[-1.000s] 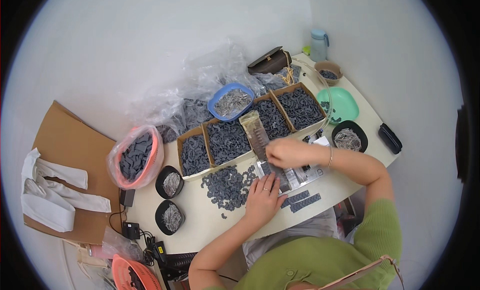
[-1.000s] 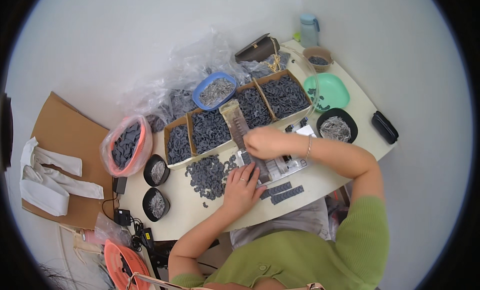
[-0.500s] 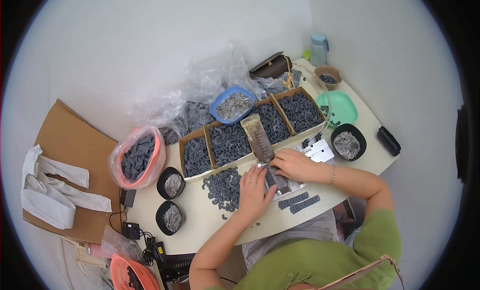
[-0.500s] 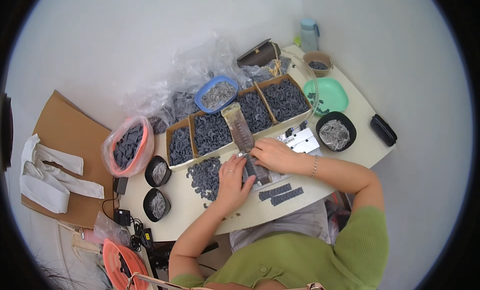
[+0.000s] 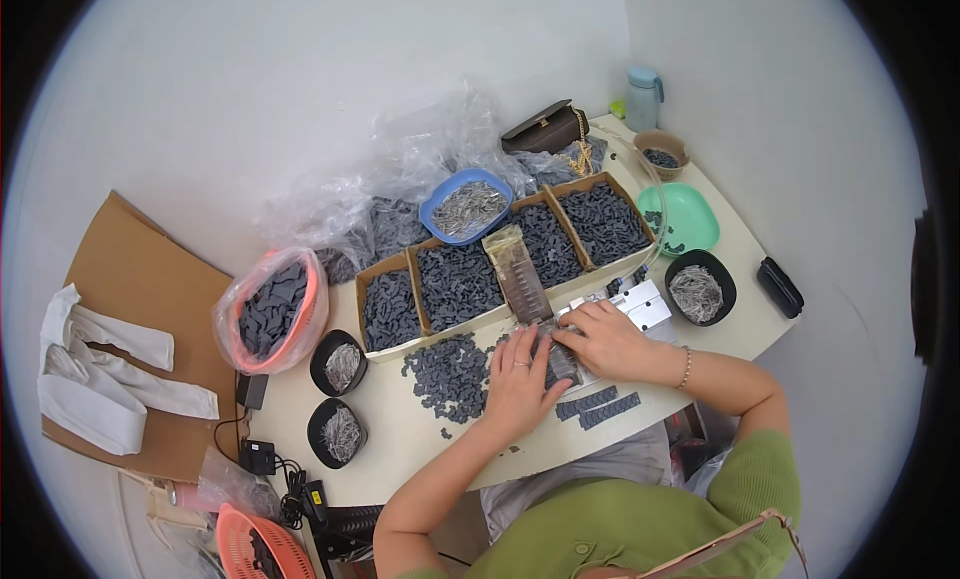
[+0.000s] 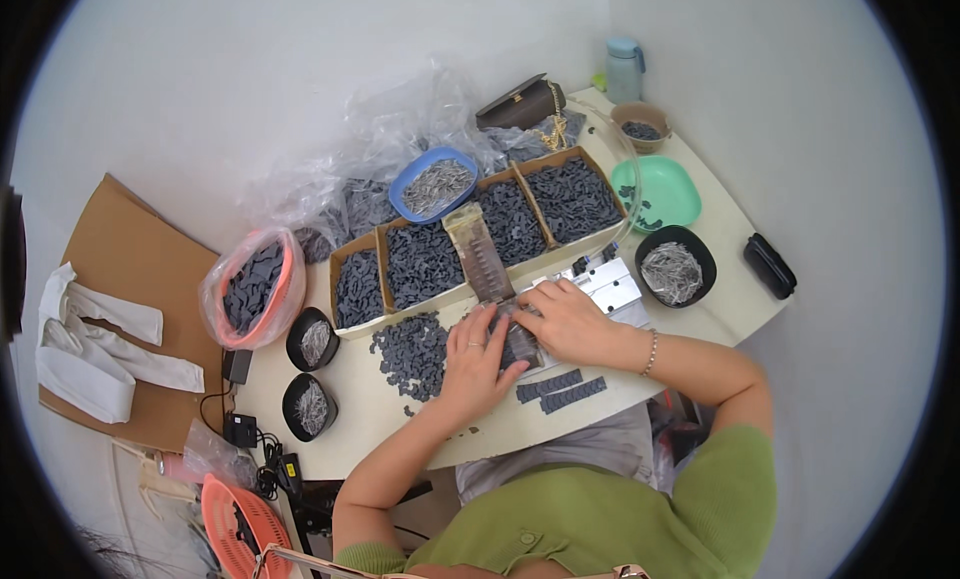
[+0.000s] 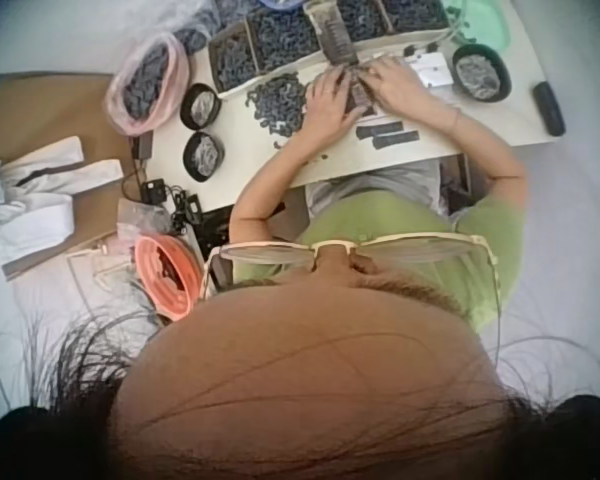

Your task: The person assembles small grey components into metal housings and places finished units into trays.

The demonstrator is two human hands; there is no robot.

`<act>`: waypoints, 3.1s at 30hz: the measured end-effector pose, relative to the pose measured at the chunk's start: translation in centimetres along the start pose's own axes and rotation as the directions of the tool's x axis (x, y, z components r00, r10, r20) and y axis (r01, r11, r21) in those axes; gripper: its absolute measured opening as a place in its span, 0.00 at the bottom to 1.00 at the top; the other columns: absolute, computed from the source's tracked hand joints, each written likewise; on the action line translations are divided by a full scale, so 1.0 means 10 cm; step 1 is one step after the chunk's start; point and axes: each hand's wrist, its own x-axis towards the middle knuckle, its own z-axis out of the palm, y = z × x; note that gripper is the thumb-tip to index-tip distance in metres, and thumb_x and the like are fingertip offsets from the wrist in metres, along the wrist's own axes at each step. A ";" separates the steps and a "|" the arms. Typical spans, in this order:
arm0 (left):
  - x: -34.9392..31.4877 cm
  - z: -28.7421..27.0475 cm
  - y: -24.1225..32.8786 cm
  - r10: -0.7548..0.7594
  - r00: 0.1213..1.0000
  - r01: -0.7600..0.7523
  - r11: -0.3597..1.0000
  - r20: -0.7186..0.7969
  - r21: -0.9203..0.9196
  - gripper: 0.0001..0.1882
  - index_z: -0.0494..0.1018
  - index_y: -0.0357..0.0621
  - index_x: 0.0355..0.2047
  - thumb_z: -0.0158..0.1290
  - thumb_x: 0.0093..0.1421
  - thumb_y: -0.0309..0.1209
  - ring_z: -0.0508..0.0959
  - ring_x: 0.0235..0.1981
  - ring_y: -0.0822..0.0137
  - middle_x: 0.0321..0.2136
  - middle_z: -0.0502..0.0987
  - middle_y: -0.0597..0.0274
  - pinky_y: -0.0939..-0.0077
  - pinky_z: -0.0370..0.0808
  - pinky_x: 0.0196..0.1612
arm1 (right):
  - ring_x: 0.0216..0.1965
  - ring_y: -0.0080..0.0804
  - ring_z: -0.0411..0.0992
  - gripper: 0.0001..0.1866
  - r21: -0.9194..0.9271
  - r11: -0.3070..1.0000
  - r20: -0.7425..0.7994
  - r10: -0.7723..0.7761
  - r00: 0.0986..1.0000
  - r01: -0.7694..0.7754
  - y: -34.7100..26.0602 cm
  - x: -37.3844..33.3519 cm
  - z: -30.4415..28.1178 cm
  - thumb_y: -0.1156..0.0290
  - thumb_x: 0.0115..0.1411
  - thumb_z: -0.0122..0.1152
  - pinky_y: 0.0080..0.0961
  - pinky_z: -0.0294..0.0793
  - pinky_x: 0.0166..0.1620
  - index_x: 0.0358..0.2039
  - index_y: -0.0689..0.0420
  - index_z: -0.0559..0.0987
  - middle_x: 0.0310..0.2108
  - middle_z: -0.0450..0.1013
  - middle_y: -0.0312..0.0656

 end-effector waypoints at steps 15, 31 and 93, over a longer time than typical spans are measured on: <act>-0.05 -0.20 -0.08 0.109 0.985 -0.135 0.970 0.134 0.204 0.33 0.69 0.60 0.55 0.56 0.51 0.56 0.60 0.61 0.48 0.58 0.61 0.45 0.47 0.55 0.60 | 0.44 0.37 0.67 0.22 -0.065 0.997 0.058 -0.028 0.998 0.032 0.05 0.07 0.06 0.69 0.49 0.58 0.31 0.63 0.45 0.47 0.58 0.77 0.43 0.70 0.43; -0.10 -0.23 -0.26 0.071 0.997 -0.069 0.996 0.032 -0.052 0.30 0.70 0.41 0.52 0.61 0.51 0.40 0.61 0.59 0.46 0.57 0.61 0.45 0.49 0.57 0.59 | 0.49 0.39 0.66 0.27 -0.054 0.998 0.106 -0.007 0.994 0.013 -0.12 -0.08 -0.08 0.66 0.47 0.60 0.36 0.63 0.50 0.50 0.55 0.75 0.53 0.67 0.47; -0.27 -0.19 0.01 -0.005 0.988 -0.006 0.997 0.152 0.071 0.41 0.59 0.29 0.58 0.57 0.54 0.49 0.57 0.62 0.46 0.61 0.57 0.40 0.43 0.51 0.61 | 0.35 0.43 0.71 0.08 0.189 0.982 0.376 -0.059 0.925 -0.014 0.19 0.45 0.15 0.68 0.53 0.60 0.37 0.69 0.41 0.30 0.58 0.74 0.29 0.72 0.44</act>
